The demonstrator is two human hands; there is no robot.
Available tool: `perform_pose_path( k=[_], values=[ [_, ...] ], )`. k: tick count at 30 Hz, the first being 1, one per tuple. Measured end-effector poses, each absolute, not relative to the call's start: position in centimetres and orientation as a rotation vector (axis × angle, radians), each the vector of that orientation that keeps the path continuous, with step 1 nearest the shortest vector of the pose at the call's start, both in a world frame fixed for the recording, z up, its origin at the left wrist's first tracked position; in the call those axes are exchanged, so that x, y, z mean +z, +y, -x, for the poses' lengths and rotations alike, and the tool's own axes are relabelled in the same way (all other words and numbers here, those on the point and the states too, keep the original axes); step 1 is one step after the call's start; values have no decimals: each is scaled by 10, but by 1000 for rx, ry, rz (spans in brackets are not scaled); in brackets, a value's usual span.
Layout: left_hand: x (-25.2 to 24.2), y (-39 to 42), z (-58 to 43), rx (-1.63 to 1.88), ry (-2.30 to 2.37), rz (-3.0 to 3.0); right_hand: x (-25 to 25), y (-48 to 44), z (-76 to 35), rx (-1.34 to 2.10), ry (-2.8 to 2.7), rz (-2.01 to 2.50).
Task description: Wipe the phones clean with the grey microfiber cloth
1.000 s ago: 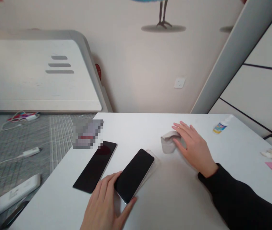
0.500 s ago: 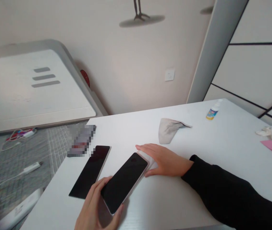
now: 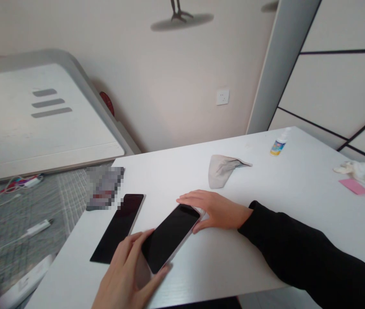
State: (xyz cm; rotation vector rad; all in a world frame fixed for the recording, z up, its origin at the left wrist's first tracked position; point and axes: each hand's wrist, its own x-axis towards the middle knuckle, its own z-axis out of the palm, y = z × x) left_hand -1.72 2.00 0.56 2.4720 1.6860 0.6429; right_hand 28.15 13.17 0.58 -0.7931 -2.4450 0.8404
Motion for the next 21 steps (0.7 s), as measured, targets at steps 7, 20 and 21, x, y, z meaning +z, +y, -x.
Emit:
perform_pose_path(
  k=[7, 20, 21],
  values=[
    [5, 35, -2, 634, 1558, -2284, -2, 129, -283, 821, -2424, 733],
    [0, 18, -11, 801, 1438, -2033, -3, 125, -278, 841, -2302, 996],
    [1, 17, -9, 803, 1441, -1986, -2, 124, -278, 849, -2305, 1007]
  ],
)
